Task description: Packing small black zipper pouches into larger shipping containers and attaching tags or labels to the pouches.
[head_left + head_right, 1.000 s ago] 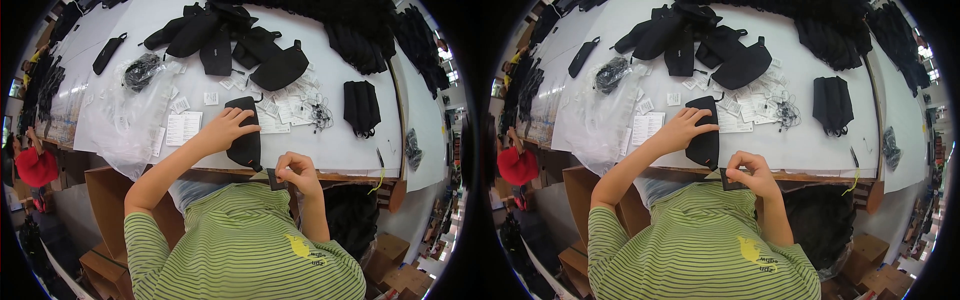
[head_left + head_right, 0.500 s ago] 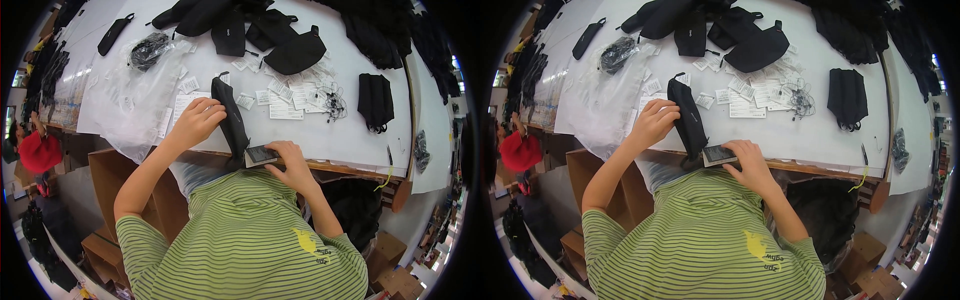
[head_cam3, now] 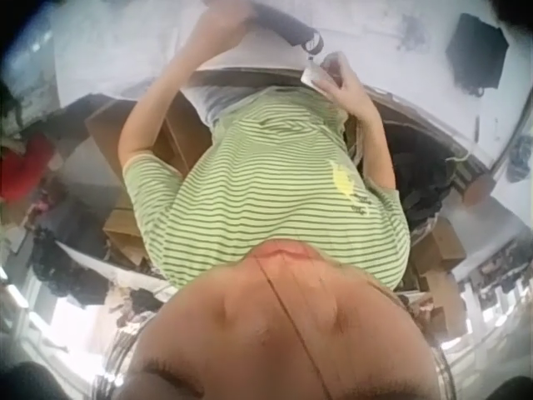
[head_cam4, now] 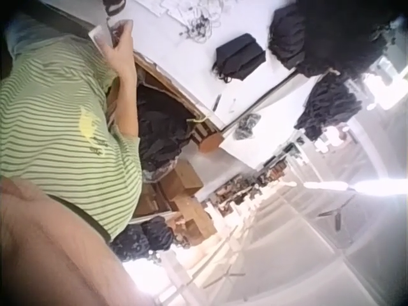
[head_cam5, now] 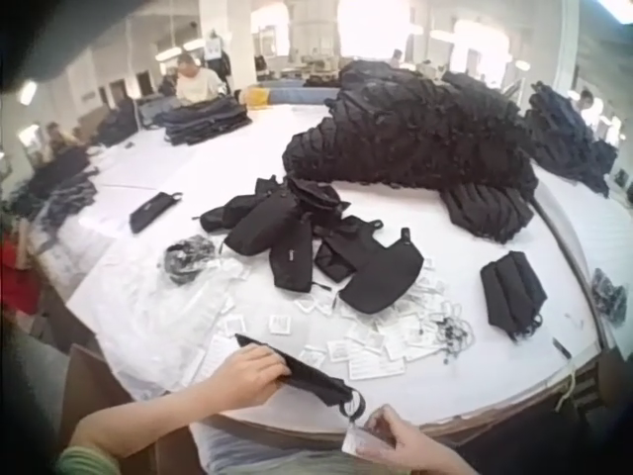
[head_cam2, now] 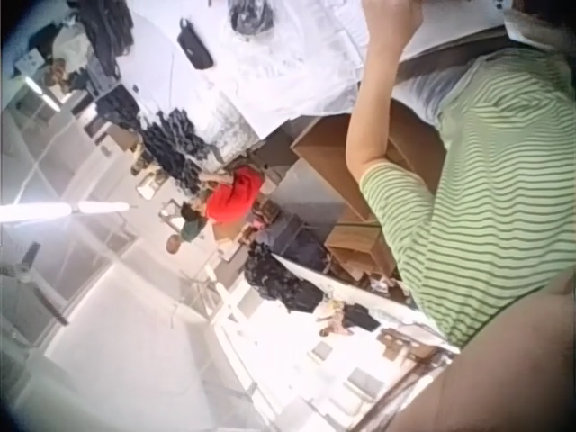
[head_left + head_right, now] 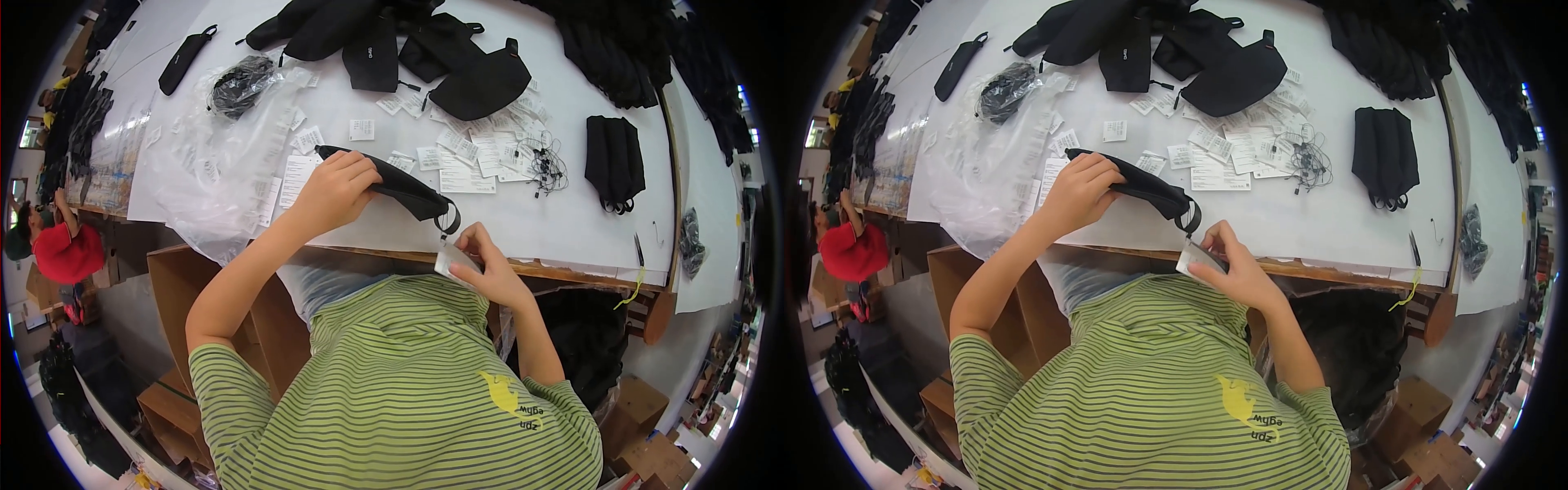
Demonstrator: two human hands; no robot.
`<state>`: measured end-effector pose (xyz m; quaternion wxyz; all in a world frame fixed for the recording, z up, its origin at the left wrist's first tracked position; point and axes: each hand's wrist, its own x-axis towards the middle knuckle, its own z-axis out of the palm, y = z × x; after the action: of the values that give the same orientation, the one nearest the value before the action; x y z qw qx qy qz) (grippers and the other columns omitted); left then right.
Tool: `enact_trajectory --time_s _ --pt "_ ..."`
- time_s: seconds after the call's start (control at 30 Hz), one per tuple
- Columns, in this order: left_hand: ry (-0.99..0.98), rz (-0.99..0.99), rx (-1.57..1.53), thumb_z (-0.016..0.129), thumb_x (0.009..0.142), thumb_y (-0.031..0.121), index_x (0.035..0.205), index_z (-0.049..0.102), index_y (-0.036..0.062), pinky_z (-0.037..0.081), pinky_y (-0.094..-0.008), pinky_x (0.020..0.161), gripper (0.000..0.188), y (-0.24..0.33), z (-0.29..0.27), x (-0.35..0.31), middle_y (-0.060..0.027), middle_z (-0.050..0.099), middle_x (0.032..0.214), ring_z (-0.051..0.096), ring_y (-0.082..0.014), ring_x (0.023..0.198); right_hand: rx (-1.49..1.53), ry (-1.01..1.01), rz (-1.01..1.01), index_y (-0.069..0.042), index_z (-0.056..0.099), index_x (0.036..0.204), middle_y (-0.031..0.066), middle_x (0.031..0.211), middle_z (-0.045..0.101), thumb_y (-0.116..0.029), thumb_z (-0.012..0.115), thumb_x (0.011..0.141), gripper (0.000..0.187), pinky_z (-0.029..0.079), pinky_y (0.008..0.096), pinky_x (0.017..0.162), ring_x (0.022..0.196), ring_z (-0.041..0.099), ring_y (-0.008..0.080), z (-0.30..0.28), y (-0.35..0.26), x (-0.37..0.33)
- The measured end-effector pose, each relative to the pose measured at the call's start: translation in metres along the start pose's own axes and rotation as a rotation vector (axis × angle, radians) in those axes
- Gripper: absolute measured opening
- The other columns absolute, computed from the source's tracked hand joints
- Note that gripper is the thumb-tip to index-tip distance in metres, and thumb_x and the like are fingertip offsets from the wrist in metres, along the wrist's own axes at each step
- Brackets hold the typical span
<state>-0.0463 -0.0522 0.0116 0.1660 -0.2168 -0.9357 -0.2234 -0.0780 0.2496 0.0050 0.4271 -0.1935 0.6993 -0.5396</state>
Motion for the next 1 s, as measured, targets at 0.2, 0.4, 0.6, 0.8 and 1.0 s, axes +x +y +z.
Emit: enact_trajectory --time_s 0.2,0.4,0.6,0.8,1.0 --pt "-0.009 -0.051 -0.024 0.071 0.060 -0.001 0.080 0.059 0.0027 0.046 -0.0347 0.073 0.024 0.003 0.001 0.009 -0.0078 0.058 0.081 0.056 -0.0258 0.082 -0.096 0.067 -0.038 -0.008 0.041 0.104 0.0042 0.096 0.047 -0.018 0.074 0.074 0.045 0.037 0.0287 0.088 0.091 0.045 0.0141 -0.044 -0.015 -0.027" --pt "0.054 -0.087 0.034 0.070 0.061 -0.002 0.079 0.057 0.0019 0.046 -0.0342 0.068 0.022 0.001 -0.006 0.019 -0.0079 0.058 0.080 0.056 -0.0259 0.080 0.057 0.121 0.025 -0.002 0.050 0.108 0.0054 0.096 0.064 -0.003 0.059 0.085 0.025 0.046 0.0255 0.082 0.089 0.058 0.0100 -0.074 -0.012 -0.049" --pt "0.044 -0.126 0.022 0.072 0.068 0.004 0.083 0.061 0.0021 0.047 -0.0344 0.070 0.019 0.023 -0.025 0.022 -0.0091 0.061 0.084 0.058 -0.0272 0.081 0.220 0.507 -0.151 0.004 0.065 0.087 0.0102 0.079 0.067 0.000 0.067 0.075 0.013 0.047 0.0240 0.067 0.071 0.063 0.0161 -0.104 0.006 -0.049" --pt "-0.199 -0.489 -0.278 0.069 0.078 0.013 0.091 0.062 -0.0004 0.048 -0.0366 0.072 0.020 0.069 -0.026 0.000 -0.0130 0.063 0.085 0.061 -0.0317 0.082 1.260 0.666 -0.477 -0.006 0.061 0.095 0.0045 0.087 0.061 -0.022 0.063 0.088 0.017 0.039 0.0282 0.065 0.073 0.051 0.0148 -0.069 0.024 0.000" --pt "-0.285 -0.564 -0.421 0.068 0.078 0.013 0.089 0.059 -0.0013 0.046 -0.0386 0.066 0.020 0.098 -0.013 -0.009 -0.0159 0.060 0.080 0.057 -0.0342 0.075 1.628 0.268 -0.484 -0.011 0.062 0.087 -0.0038 0.059 0.036 -0.034 0.054 0.092 0.025 0.029 0.0256 0.056 0.055 0.032 0.0093 -0.034 0.011 0.053"
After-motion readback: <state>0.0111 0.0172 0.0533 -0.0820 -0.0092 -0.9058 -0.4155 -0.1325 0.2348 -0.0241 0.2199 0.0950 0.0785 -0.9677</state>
